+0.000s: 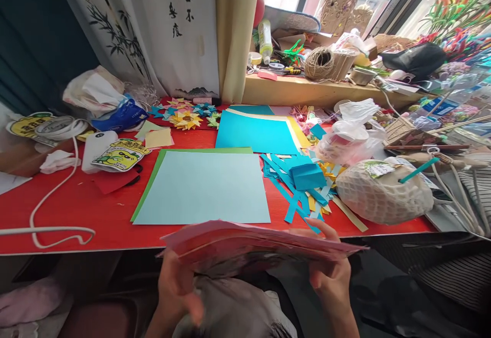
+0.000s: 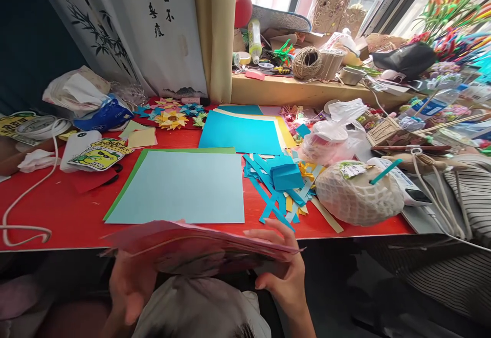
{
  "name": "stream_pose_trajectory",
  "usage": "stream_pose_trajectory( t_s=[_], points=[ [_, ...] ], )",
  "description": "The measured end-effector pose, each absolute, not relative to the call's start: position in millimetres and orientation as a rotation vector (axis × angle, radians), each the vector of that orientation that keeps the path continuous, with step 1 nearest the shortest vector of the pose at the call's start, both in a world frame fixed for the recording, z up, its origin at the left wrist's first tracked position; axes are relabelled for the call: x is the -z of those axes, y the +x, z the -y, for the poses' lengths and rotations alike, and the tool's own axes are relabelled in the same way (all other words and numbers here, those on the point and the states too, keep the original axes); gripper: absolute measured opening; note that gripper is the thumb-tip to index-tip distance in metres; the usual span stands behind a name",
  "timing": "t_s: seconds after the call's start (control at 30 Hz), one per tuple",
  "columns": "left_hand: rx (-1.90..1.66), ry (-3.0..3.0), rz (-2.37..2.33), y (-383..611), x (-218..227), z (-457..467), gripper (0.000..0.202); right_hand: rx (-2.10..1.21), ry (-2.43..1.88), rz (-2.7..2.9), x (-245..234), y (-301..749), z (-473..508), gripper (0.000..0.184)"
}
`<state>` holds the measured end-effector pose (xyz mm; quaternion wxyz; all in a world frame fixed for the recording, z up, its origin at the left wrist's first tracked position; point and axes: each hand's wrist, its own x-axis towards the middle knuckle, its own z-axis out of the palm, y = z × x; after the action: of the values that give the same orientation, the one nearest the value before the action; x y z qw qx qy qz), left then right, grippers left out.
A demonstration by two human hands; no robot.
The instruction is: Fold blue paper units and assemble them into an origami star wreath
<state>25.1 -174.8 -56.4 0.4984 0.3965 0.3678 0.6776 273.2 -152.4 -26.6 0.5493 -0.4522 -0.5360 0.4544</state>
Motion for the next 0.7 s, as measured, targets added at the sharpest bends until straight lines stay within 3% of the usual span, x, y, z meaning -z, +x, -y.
stream_pose_trajectory(
  t_s=[0.13, 0.3, 0.37, 0.57, 0.7],
  points=[
    [-1.637, 0.868, -0.915, 17, 56, 169, 0.085, -1.236, -0.922, 1.188, 30, 278, 151, 0.07],
    [-1.65, 0.698, -1.014, 22, 45, 168, 0.03, -1.148, -0.915, 1.249, 40, 284, 151, 0.022],
    [-1.705, 0.667, -1.04, 26, 41, 171, 0.018, -1.044, -0.94, 1.267, 42, 283, 153, 0.013],
    [-1.726, 0.634, -1.133, 40, 22, 179, 0.031, -1.015, -0.77, 1.243, 33, 269, 157, 0.028],
    [-1.783, 0.7, -1.221, 35, 30, 174, 0.036, -0.9, -0.95, 1.183, 35, 268, 157, 0.016]
  ],
)
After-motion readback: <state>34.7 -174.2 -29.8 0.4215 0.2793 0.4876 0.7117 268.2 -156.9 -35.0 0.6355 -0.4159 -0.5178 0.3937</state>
